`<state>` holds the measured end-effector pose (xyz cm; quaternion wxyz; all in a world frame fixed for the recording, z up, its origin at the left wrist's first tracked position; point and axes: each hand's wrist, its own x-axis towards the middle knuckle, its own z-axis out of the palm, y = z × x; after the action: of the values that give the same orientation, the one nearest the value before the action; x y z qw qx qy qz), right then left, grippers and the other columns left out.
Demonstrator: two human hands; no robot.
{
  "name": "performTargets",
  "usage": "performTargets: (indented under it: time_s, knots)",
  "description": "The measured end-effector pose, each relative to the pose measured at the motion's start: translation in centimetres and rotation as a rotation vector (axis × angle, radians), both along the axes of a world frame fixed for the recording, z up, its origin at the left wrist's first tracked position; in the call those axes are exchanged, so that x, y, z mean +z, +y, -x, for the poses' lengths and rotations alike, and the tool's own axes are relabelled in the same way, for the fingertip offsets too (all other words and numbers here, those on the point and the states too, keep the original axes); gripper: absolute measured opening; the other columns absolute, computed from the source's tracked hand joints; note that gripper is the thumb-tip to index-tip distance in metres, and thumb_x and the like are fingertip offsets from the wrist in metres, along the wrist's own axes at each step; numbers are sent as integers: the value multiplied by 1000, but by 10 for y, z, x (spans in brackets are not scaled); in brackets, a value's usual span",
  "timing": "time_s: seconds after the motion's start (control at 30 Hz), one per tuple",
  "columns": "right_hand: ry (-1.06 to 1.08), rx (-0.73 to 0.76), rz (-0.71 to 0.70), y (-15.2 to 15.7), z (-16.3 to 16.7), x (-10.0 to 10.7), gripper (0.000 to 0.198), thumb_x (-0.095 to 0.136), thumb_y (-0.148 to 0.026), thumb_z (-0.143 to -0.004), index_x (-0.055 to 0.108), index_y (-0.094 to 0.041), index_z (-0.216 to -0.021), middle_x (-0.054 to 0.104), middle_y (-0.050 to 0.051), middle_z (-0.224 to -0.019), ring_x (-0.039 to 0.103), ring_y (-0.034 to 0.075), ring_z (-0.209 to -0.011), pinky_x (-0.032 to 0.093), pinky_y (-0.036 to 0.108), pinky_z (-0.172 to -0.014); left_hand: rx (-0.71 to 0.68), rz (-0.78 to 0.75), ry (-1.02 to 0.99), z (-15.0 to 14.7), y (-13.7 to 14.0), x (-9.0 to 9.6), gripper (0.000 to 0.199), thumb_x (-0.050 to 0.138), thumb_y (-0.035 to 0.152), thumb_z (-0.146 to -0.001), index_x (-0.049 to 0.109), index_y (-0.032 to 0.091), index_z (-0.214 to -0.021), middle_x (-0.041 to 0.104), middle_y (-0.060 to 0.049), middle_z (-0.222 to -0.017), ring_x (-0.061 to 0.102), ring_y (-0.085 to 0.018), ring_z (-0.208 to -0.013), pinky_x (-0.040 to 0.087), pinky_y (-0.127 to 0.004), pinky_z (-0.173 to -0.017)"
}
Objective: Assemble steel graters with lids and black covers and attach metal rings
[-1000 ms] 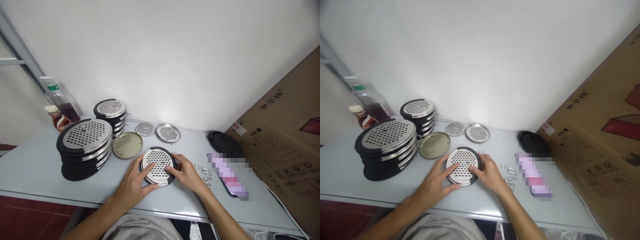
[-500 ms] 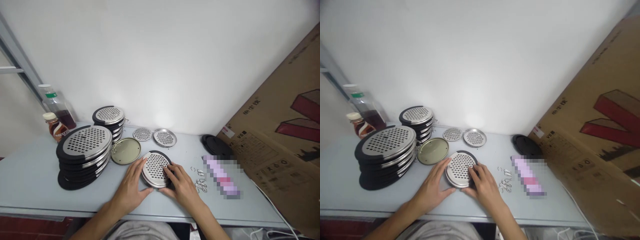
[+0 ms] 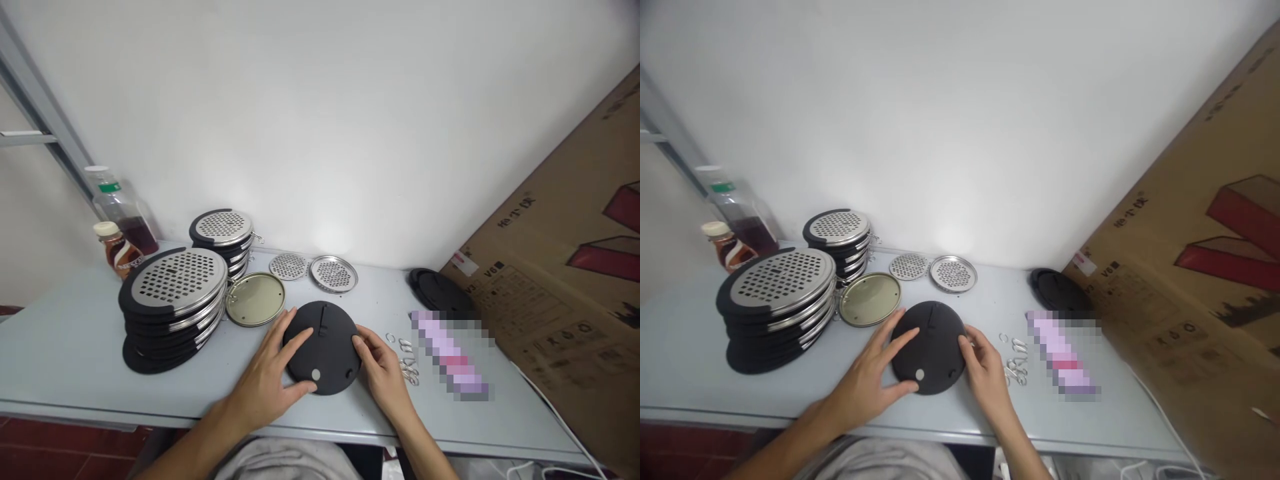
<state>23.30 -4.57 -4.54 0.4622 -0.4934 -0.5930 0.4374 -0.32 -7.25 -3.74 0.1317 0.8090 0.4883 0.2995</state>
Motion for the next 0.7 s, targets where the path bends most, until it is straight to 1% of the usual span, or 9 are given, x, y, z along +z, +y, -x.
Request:
performTargets:
  time_s: [0.03, 0.1, 0.2, 0.3, 0.47, 0.7]
  knots:
    - [5, 9, 35, 2, -1, -2, 39, 51, -44, -94, 61, -18, -122, 68, 11, -119, 66, 25, -104, 54, 35, -88, -8, 16, 8, 0, 0, -2, 77, 73, 26, -78, 36, 29, -146, 12, -6, -162, 18, -33, -146, 29, -52, -116]
    - [-30, -3, 47, 5, -3, -7, 41, 53, -45, -93, 62, -19, -122, 67, 11, -122, 64, 26, -108, 51, 37, -93, -17, 46, 20, 1, 1, -4, 78, 74, 30, -77, 37, 28, -145, 11, -7, -162, 19, -33, -146, 30, -52, -116]
    - [-155, -58, -13, 6, -4, -12, 41, 54, -45, -92, 65, -18, -120, 66, 12, -124, 62, 26, -112, 49, 38, -97, -33, 92, 42, 2, 0, -7, 77, 74, 34, -77, 38, 28, -145, 11, -7, -162, 19, -33, -146, 31, -52, -116]
    - [-281, -105, -62, 5, -2, -12, 41, 53, -45, -92, 65, -17, -120, 67, 12, -122, 63, 27, -111, 51, 38, -94, -41, 108, 60, 2, 0, -7, 77, 74, 37, -77, 39, 28, -145, 12, -7, -161, 19, -33, -146, 31, -52, -115]
    - [-394, -114, -124, 5, 2, -10, 37, 49, -40, -95, 65, -18, -120, 69, 9, -117, 65, 25, -107, 50, 38, -94, -43, 92, 81, 2, 1, -8, 72, 72, 38, -79, 42, 26, -144, 16, -8, -161, 21, -33, -146, 32, -52, -115]
    - [-556, -128, -279, 3, 6, -11, 33, 48, -29, -95, 64, -18, -121, 69, 11, -113, 61, 26, -106, 49, 42, -93, -32, 71, 88, 2, 4, -10, 67, 71, 38, -79, 48, 25, -140, 25, -8, -158, 27, -34, -143, 35, -52, -113]
